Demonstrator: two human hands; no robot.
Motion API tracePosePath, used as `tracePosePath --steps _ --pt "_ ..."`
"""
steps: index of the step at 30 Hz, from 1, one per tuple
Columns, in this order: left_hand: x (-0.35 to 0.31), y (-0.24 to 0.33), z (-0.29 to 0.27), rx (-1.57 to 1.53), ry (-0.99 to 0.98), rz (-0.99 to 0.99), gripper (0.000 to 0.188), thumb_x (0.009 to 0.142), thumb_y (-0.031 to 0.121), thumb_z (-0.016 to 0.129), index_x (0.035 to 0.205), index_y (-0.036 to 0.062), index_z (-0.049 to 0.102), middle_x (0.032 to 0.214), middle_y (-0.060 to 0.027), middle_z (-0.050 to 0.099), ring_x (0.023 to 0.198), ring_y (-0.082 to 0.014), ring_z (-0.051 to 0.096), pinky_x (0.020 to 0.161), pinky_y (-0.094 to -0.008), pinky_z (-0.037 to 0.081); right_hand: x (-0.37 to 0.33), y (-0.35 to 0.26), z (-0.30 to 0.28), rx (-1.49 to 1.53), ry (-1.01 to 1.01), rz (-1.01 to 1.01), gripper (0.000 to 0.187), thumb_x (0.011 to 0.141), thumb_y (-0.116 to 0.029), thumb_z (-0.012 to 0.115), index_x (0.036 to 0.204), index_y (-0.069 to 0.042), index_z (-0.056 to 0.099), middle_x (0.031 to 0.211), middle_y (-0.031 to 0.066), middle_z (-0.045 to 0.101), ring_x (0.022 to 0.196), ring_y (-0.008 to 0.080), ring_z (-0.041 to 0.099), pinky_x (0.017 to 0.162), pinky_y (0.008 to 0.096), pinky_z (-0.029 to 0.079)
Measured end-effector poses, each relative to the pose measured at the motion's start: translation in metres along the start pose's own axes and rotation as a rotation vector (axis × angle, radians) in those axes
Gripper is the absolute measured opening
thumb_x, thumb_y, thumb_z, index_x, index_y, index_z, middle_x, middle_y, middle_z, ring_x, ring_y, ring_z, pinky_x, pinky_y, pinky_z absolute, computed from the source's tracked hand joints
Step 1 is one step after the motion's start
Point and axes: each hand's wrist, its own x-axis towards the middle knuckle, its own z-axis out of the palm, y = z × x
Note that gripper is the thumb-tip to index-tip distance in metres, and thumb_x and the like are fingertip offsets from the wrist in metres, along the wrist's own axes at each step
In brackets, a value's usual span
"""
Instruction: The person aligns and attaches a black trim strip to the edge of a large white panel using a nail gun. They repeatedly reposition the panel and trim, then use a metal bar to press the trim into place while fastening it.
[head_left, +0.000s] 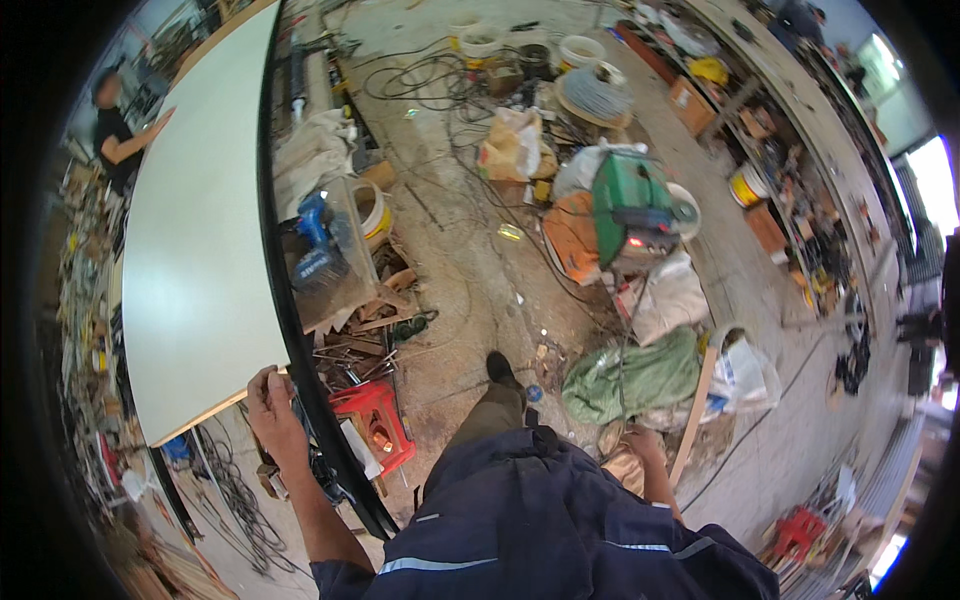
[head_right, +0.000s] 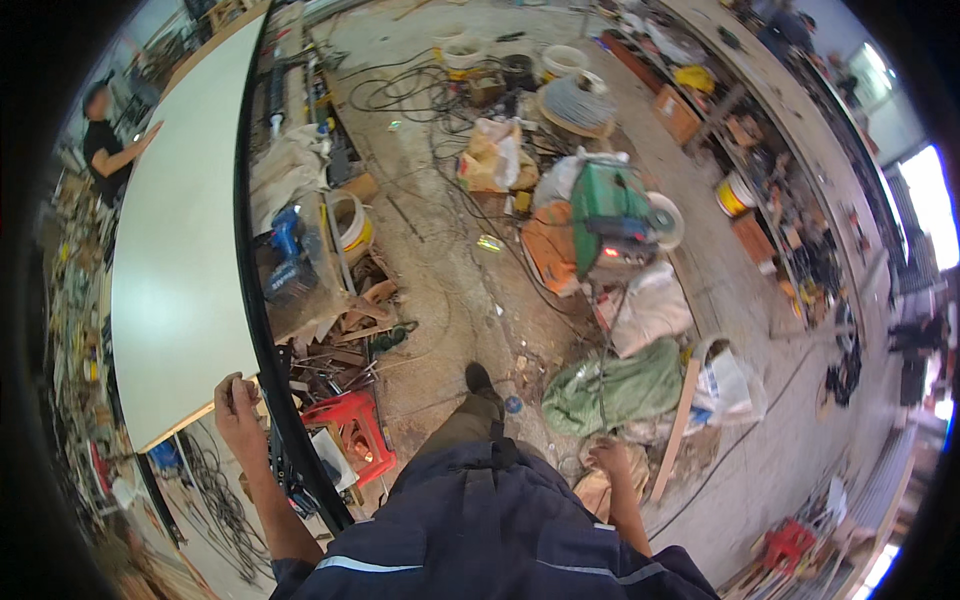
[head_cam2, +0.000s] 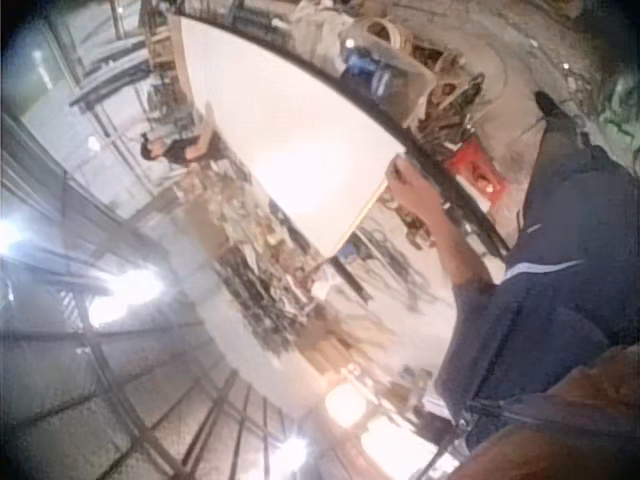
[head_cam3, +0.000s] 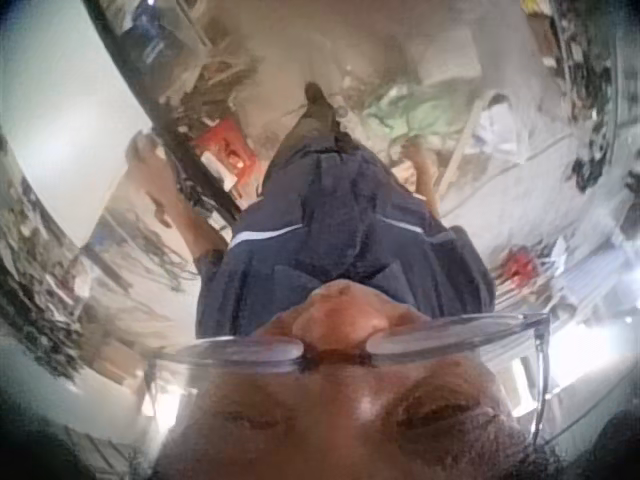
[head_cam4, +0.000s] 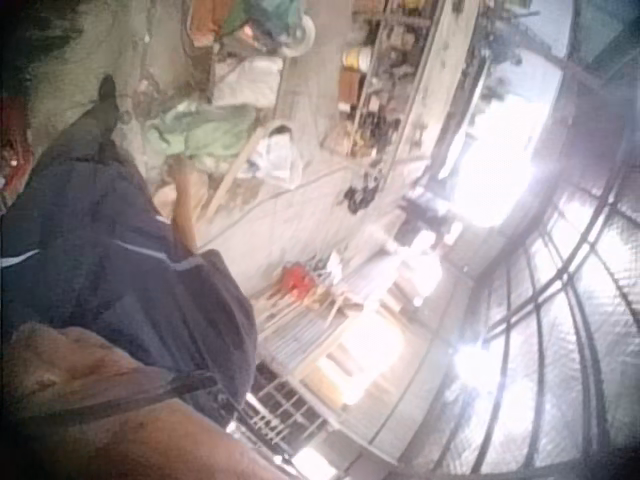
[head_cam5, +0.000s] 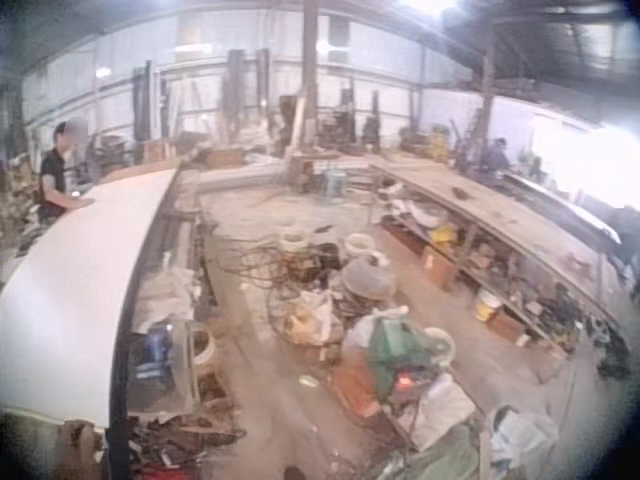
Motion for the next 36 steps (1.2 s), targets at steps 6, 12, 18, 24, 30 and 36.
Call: tracePosePath --steps 6,12,18,24,30,36 --pt "0.064 0.035 0.052 -0.01 0.046 -0.071 0.025 0.105 0.018 0.058 0.12 -0.0025 0.062 0.098 -0.0069 0.067 0.089 -0.0114 0.064 0.079 -0.0262 0.053 0.073 -0.134 -0.005 -0.049 0.055 -0.012 0.037 0.081 0.001 0.067 0.117 0.009 0.063 0.083 0.0164 0.071 0.067 0.0243 0.072 0.056 0.0364 0.059" --pt "0.119 0.046 0.108 -0.067 0.086 -0.152 0.023 0.105 0.014 0.056 0.117 -0.0035 0.062 0.094 -0.0067 0.066 0.086 -0.011 0.062 0.079 -0.0262 0.052 0.134 -0.285 0.048 -0.109 -0.136 -0.135 0.018 0.081 0.007 0.062 0.07 -0.003 0.052 0.067 0.004 0.054 0.056 0.0154 0.057 0.046 0.0319 0.044" --pt "0.209 0.067 0.209 -0.164 0.081 -0.204 0.024 0.106 0.018 0.054 0.109 -0.0032 0.065 0.088 -0.0058 0.066 0.081 -0.0123 0.062 0.076 -0.0272 0.052 0.266 -0.394 0.093 0.483 -0.348 0.04 0.024 0.077 0.013 0.059 0.07 -0.008 0.049 0.063 0.0047 0.044 0.049 0.0168 0.045 0.046 0.0334 0.036" --pt "0.327 0.145 0.306 -0.45 -0.245 -0.257 0.025 0.105 0.017 0.055 0.11 -0.0034 0.067 0.093 -0.0093 0.07 0.091 -0.0152 0.064 0.084 -0.0292 0.051 0.318 -0.597 0.136 -0.065 -0.333 -0.027 0.014 0.089 0.008 0.058 0.083 -0.003 0.052 0.07 0.0045 0.046 0.055 0.0146 0.047 0.046 0.0331 0.032" --pt "0.464 0.273 0.351 -0.925 -0.633 0.154 0.051 0.104 0.04 0.052 0.119 -0.0069 0.066 0.116 -0.0194 0.069 0.105 -0.0304 0.065 0.093 -0.0409 0.049 0.355 -0.804 0.176 -0.175 -0.266 -0.285 0.048 0.09 -0.002 0.062 0.136 0.012 0.054 0.082 0.0127 0.065 0.065 0.02 0.064 0.057 0.0342 0.053" --pt "0.602 0.368 0.405 -1.424 -0.578 0.698 0.063 0.106 0.054 0.043 0.121 -0.0019 0.069 0.115 -0.0243 0.07 0.113 -0.0399 0.064 0.101 -0.0504 0.047 0.398 -0.912 0.259 -0.118 -0.251 -0.355 0.045 0.087 -0.006 0.063 0.127 0.014 0.058 0.088 0.0151 0.07 0.067 0.0196 0.069 0.061 0.032 0.057"
